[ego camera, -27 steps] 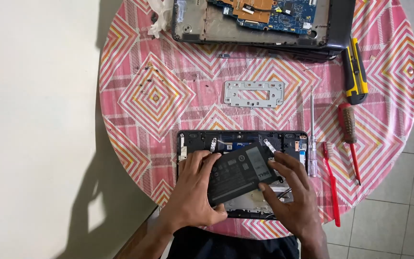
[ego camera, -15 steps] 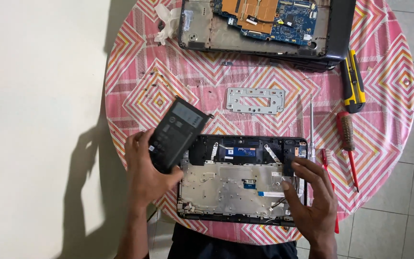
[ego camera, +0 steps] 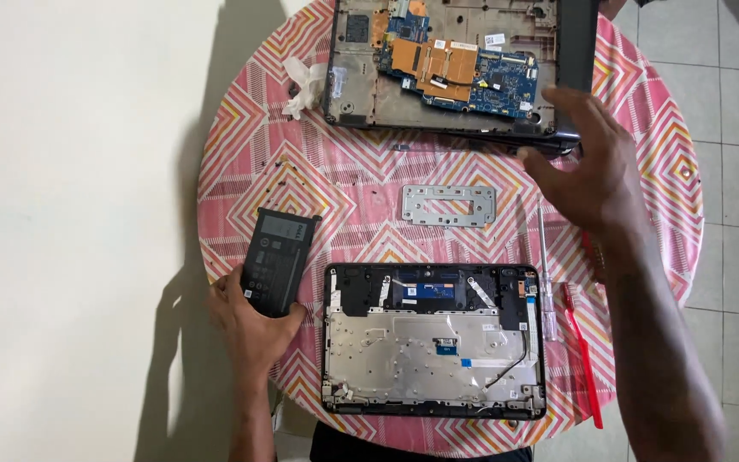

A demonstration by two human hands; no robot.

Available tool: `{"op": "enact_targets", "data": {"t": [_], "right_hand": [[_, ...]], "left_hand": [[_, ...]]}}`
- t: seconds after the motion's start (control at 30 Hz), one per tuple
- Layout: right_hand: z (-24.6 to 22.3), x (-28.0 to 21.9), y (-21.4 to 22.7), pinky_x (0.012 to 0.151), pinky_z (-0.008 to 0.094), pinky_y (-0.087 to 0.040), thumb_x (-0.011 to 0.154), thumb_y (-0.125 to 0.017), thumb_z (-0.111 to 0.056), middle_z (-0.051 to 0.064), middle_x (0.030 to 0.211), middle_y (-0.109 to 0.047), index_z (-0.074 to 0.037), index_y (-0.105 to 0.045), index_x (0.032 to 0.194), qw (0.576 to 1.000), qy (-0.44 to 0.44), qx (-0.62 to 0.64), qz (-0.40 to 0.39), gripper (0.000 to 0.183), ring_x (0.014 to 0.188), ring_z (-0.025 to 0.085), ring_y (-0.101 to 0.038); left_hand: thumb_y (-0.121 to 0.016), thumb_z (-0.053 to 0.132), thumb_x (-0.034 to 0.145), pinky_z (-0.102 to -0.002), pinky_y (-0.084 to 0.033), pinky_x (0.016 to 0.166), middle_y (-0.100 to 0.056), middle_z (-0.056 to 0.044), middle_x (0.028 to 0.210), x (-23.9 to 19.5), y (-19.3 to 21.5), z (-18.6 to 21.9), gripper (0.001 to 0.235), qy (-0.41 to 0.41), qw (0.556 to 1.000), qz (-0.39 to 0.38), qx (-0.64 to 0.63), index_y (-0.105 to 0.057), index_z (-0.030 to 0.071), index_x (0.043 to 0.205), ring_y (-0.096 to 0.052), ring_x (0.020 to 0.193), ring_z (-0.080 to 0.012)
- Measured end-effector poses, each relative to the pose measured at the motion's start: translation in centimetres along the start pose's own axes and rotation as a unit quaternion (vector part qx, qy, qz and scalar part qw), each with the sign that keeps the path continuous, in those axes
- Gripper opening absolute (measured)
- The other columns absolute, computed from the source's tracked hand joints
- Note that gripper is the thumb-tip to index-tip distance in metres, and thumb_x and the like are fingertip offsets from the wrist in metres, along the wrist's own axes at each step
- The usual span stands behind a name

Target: The person places a metal bracket into the laptop chassis and secures it with a screwdriver. They then use a red plastic pry tool to adjust internal components before placing the battery back into the laptop.

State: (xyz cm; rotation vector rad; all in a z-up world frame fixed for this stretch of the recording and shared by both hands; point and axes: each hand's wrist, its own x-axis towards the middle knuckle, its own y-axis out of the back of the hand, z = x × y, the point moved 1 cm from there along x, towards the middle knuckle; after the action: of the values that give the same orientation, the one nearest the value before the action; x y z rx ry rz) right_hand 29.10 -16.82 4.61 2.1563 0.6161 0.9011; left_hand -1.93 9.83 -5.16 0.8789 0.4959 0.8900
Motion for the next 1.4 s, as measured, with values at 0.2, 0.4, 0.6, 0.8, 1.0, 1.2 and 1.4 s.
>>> {"op": "enact_targets", "data": {"t": [0.2,0.4,0.6,0.8,1.0,1.2,1.4], "right_hand": [[0.8,7.7,-1.7,0.105,0.056,-0.029,0.075,-0.075,-0.016,0.02,0.154,-0.03,-0.01,-0.024,0.152,0.962,-0.164,-0.005,-0.217,0.093,0.139,0.04,-0.027],[3.2,9.2,-3.3,0.115,0.053,0.005,0.071,-0.071,-0.024,0.021,0.157,-0.022,-0.015,-0.016,0.154,0.955,-0.117,-0.034,-0.272,0.1,0.146,0.04,-0.013],[2.4,9.5,-2.8,0.105,0.062,-0.021,0.068,-0.075,-0.011,0.018,0.149,-0.037,-0.011,-0.028,0.15,0.956,-0.143,-0.037,-0.252,0.095,0.136,0.043,-0.028],[2.4,10.1,-2.9,0.101,0.058,-0.029,0.064,-0.08,-0.007,0.02,0.145,-0.04,-0.006,-0.03,0.149,0.96,-0.134,-0.017,-0.244,0.099,0.134,0.041,-0.03],[3.7,9.2,-2.7,0.101,0.05,-0.036,0.066,-0.081,-0.004,0.023,0.137,-0.044,-0.002,-0.039,0.142,0.973,-0.089,0.015,-0.21,0.087,0.128,0.039,-0.041],[5.4,8.8,-3.1,0.099,0.051,-0.036,0.063,-0.084,-0.009,0.023,0.133,-0.041,-0.001,-0.041,0.141,0.978,-0.049,0.008,-0.201,0.09,0.124,0.04,-0.041],[3.2,9.3,-1.7,0.1,0.048,-0.039,0.062,-0.084,-0.001,0.023,0.133,-0.046,-0.001,-0.045,0.137,0.98,-0.092,0.014,-0.178,0.085,0.124,0.038,-0.044]], "left_hand": [[-0.068,0.03,0.061,-0.06,-0.037,0.099,-0.04,-0.017,0.12,-1.0,-1.3,-1.0,0.087,-0.156,0.982,0.104,0.019,-0.046,-0.004,0.138,-0.045,0.115,-0.0384],[-0.066,0.037,0.063,-0.057,-0.035,0.098,-0.044,-0.019,0.122,-0.8,-2.0,-1.4,0.088,-0.137,0.984,0.102,0.054,-0.044,0.005,0.142,-0.044,0.114,-0.0392],[-0.066,0.036,0.064,-0.058,-0.034,0.097,-0.044,-0.017,0.122,-0.7,-1.9,-1.3,0.087,-0.127,0.987,0.087,0.05,-0.044,0.008,0.143,-0.045,0.113,-0.0385],[-0.065,0.037,0.065,-0.059,-0.034,0.097,-0.043,-0.018,0.122,-0.8,-1.8,-1.2,0.085,-0.125,0.987,0.091,0.048,-0.045,0.008,0.143,-0.044,0.115,-0.0391],[-0.065,0.036,0.065,-0.06,-0.035,0.096,-0.043,-0.017,0.122,-0.8,-1.9,-1.3,0.084,-0.127,0.986,0.092,0.048,-0.045,0.01,0.142,-0.044,0.115,-0.0385],[-0.064,0.037,0.065,-0.058,-0.036,0.095,-0.043,-0.018,0.121,-0.8,-1.7,-1.1,0.084,-0.122,0.988,0.084,0.047,-0.045,0.011,0.142,-0.044,0.114,-0.0377],[-0.064,0.038,0.065,-0.058,-0.034,0.097,-0.044,-0.017,0.122,-0.8,-1.9,-1.2,0.083,-0.132,0.986,0.096,0.042,-0.047,0.011,0.141,-0.044,0.116,-0.0387]]}}
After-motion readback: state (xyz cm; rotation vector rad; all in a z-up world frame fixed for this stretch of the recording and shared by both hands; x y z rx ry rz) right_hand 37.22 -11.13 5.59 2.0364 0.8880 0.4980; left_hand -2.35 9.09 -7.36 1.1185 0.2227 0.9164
